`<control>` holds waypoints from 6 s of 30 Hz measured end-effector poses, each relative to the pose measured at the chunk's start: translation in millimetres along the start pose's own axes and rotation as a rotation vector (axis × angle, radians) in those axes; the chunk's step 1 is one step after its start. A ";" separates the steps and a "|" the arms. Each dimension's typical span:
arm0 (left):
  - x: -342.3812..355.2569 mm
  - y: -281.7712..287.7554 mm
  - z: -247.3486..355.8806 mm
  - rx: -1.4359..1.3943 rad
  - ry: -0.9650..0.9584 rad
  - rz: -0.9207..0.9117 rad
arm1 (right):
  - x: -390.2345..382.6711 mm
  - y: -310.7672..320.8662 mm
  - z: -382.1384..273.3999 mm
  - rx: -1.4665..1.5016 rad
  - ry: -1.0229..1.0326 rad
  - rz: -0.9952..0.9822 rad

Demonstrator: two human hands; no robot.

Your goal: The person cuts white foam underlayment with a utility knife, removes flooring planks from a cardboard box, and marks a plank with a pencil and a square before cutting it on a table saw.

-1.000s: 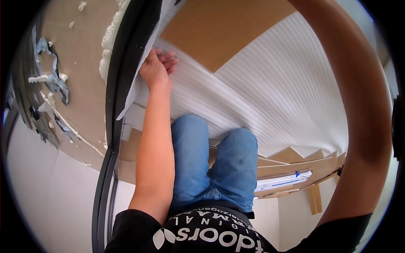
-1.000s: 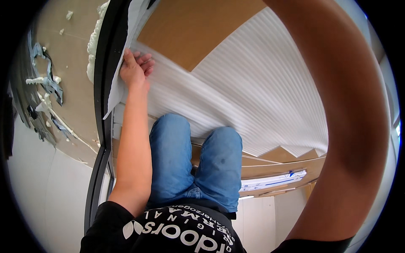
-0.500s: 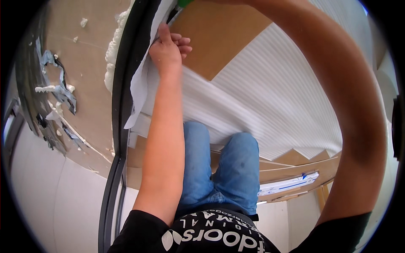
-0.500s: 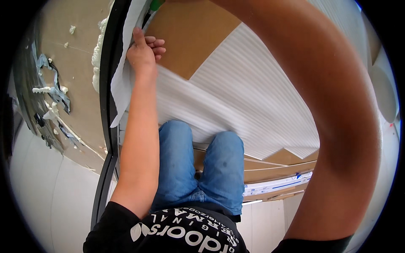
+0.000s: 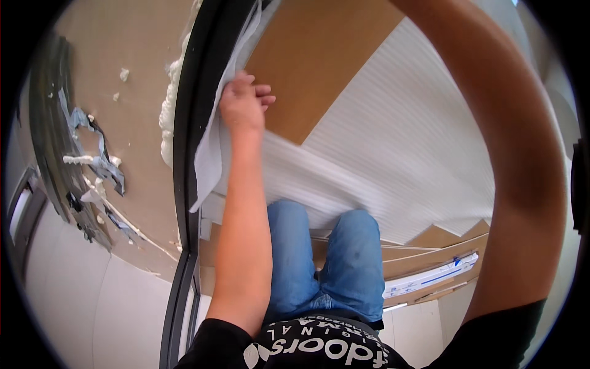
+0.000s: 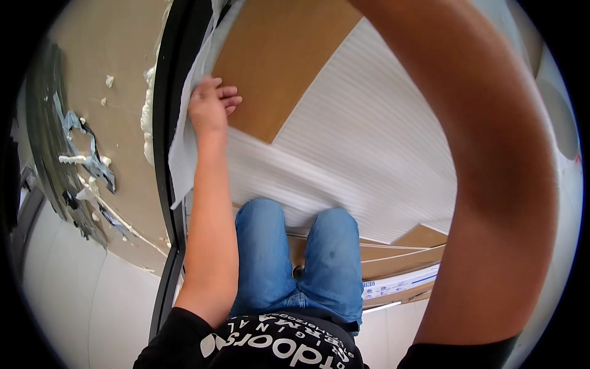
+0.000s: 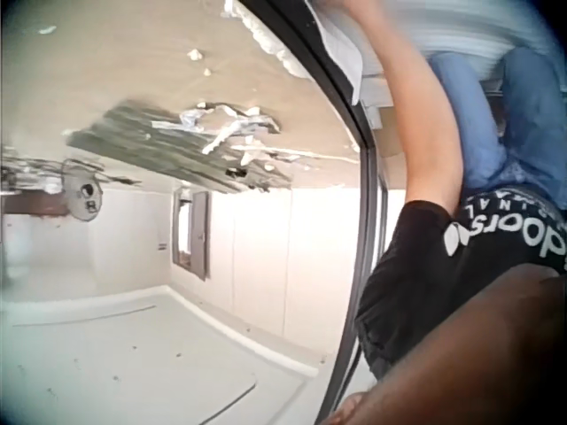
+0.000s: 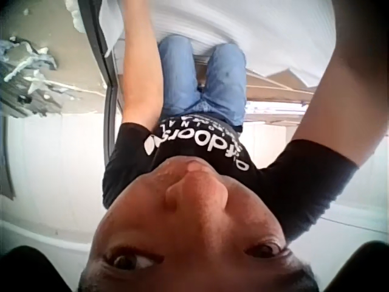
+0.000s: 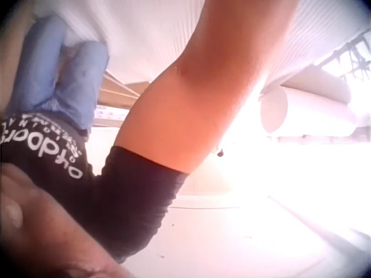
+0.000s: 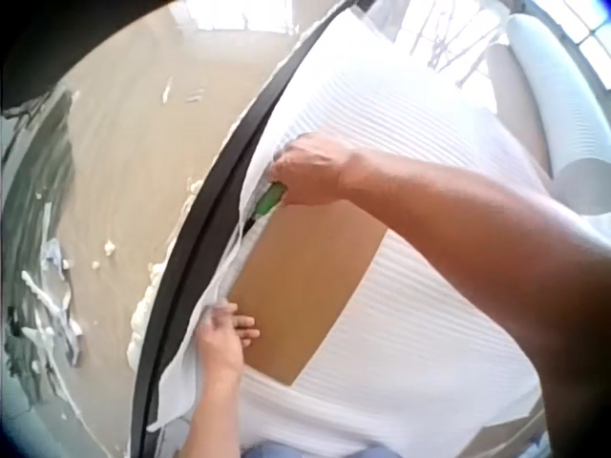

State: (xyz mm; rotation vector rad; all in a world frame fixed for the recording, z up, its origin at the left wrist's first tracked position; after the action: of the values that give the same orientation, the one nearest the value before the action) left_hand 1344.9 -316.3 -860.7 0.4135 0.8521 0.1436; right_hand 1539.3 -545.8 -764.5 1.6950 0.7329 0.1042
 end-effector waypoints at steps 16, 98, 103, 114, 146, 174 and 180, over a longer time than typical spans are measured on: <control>26.6 -53.7 91.9 -0.016 -0.206 0.139 | 10.1 16.9 76.3 0.059 -0.024 -0.003; 19.8 -151.6 225.6 0.795 -1.087 0.544 | -216.0 -28.2 313.3 0.098 -0.741 0.912; 22.2 -155.9 232.4 0.733 -0.973 0.339 | -219.1 -31.6 317.1 0.125 -0.763 0.902; 43.2 -88.2 321.8 0.949 -0.640 0.144 | -219.9 -29.9 317.4 0.108 -0.756 0.902; 36.9 -265.3 327.9 1.035 -1.195 0.042 | -201.7 -16.1 308.8 0.160 -0.742 0.826; 17.1 -185.0 256.4 0.595 -0.827 0.363 | -91.2 52.5 200.7 0.119 -0.018 0.432; 21.4 -185.4 243.0 0.594 -0.909 0.639 | -30.2 72.6 181.5 0.015 0.208 0.217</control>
State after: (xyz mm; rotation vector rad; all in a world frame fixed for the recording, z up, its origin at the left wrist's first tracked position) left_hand 1534.9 -551.3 -809.6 1.1921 -0.1837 0.2612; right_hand 1626.0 -721.6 -738.1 1.7918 0.7008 0.4323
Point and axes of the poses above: each hand's wrist, its own x-axis towards the middle knuckle, its own y-axis out of the back of the hand, z = x × y, the point moved 10 cm from there along x, towards the middle knuckle, and after that the axes turned 8 degrees about x, right-handed, at the moved point
